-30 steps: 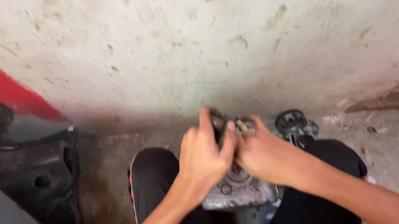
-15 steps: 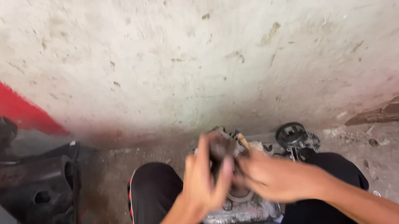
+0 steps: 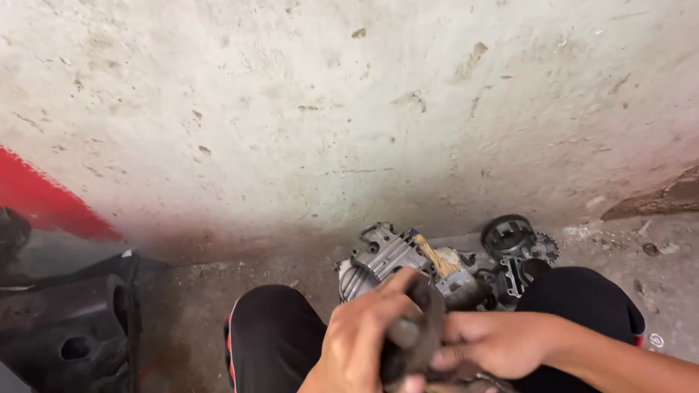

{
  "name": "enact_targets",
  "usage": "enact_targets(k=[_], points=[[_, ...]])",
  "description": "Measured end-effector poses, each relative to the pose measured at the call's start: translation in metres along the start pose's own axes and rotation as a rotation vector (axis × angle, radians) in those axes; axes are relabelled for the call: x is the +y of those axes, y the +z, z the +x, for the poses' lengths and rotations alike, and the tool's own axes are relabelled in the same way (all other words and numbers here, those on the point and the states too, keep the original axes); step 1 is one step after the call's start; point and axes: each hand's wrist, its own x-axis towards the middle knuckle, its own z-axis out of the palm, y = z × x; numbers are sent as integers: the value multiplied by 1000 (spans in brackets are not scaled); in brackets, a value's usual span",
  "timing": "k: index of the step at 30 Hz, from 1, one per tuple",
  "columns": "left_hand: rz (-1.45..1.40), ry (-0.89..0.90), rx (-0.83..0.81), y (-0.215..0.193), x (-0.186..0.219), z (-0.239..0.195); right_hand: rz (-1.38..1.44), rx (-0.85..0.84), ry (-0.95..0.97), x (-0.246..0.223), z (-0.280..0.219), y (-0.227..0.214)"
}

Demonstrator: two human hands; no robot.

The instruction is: The person sits on the floor holding a rusty crankshaft with a pulley, and rubs its shaft and surfaces with a piece of abrasive to remove rust. They rotate the part and reposition it repeatedly to work different sections of the shaft and hub.

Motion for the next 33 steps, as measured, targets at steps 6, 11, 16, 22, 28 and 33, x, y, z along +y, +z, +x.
enact_targets(k=[6, 11, 16, 22, 28, 33], points=[[260, -616, -95, 7, -16, 14, -1516, 496, -771, -42, 3, -6], [69, 178, 16, 4, -15, -6, -549, -315, -720, -2, -18, 1], [260, -141, -83, 3, 5, 33, -1491, 316, -795, -33, 5, -20], [46, -158, 13, 2, -11, 29, -1054, 250, -306, -27, -8, -8], [225, -328, -131, 13, -20, 47, -885, 202, -339, -16, 22, -40], [104, -620, -16, 5, -9, 34, -1723, 410, -707, -50, -6, -13]])
